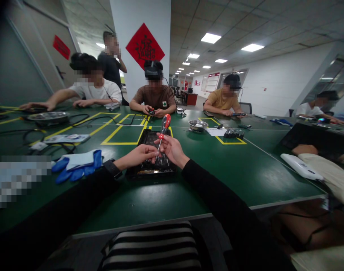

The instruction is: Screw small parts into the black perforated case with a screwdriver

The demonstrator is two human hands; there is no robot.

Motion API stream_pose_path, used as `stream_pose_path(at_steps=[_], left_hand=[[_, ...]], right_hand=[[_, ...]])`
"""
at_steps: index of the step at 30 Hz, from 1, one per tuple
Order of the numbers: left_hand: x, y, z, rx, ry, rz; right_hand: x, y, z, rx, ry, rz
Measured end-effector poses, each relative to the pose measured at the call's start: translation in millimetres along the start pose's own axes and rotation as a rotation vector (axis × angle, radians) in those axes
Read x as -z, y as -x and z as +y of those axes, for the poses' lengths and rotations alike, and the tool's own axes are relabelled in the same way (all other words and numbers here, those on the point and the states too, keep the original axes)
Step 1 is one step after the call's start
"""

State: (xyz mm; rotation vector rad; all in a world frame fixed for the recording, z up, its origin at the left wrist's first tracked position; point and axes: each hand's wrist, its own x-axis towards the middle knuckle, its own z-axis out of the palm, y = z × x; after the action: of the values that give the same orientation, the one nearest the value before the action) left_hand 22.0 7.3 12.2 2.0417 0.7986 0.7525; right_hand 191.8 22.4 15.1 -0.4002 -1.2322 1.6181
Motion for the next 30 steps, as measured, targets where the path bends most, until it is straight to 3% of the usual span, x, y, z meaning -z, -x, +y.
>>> stream_pose_path(at_steps=[9,15,23,30], left_hand=[[-1.1,-2.3,-6.1,-0.015,-0.009,-0.012],[0.3,-1.0,-2.9,-0.034,-0.037,0.006],[0.6,1.9,1.9,-0.072,-0.246,0.101],[0.0,3.6,2.1,-0.066,-0.104,0.046]], right_hand=[[0.4,-1.8,5.4,0.073,0.036,-0.001],[3.6,-2.8,4.0,0.033,-0.038,-0.023],[-2.2,1.4,0.8,0.043,-0.034,-0.017],[-4.6,3.1,1.9,0.057,0.015,-0.021]])
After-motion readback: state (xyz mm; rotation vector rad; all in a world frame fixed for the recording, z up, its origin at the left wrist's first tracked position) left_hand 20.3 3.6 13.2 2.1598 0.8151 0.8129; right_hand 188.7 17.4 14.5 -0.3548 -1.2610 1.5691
